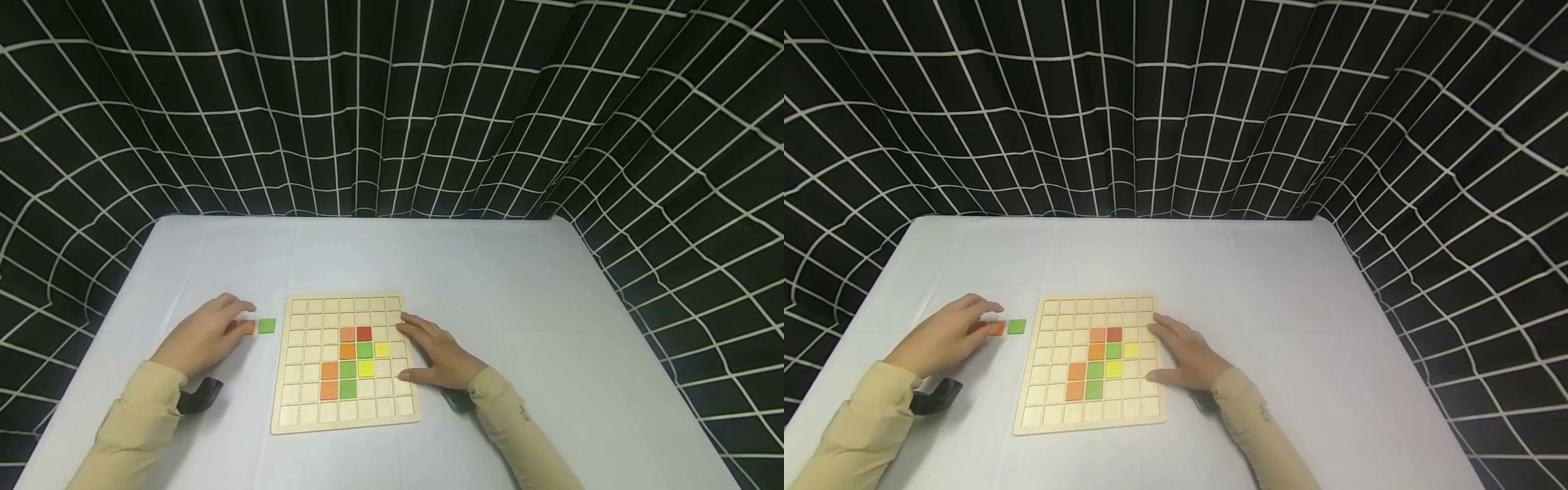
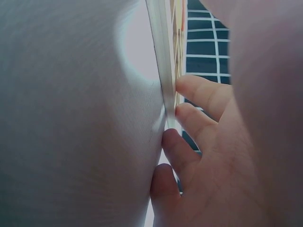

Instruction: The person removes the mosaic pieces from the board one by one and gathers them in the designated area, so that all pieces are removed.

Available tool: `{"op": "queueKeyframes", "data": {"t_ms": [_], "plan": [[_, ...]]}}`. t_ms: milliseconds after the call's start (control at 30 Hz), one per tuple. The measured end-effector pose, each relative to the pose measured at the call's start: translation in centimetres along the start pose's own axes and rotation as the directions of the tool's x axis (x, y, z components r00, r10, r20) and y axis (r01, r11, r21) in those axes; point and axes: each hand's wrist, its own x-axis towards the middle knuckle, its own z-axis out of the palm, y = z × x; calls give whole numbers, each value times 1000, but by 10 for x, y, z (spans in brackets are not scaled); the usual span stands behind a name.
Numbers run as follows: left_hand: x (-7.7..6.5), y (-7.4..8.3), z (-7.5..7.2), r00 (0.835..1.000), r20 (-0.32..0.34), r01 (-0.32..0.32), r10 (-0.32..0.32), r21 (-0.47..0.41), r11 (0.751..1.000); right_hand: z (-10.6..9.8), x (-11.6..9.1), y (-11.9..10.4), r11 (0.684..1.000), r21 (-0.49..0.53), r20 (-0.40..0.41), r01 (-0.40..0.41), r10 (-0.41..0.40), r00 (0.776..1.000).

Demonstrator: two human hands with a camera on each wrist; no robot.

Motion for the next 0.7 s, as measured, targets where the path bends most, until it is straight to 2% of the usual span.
{"op": "queueKeyframes", "data": {"t_ms": [167, 300, 367, 567, 700], "plan": [[6, 29, 13, 991, -12, -131, 130, -19, 991, 0, 0, -1, 1000, 5, -1, -5, 5, 1000], [8, 48, 26, 969, -12, -245, 245, -42, 969, 0, 1, -2, 1000, 4, 5, -10, 10, 1000], [9, 57, 33, 953, 5, -303, 304, -55, 951, -1, 0, -2, 1000, 7, 4, -10, 10, 1000], [9, 76, 57, 915, 106, -383, 390, -77, 920, -1, 0, -2, 1000, 14, 5, -12, 12, 1000], [9, 80, 66, 901, 95, -418, 422, -67, 906, 0, 0, -1, 1000, 9, 6, -9, 9, 1000]]}}
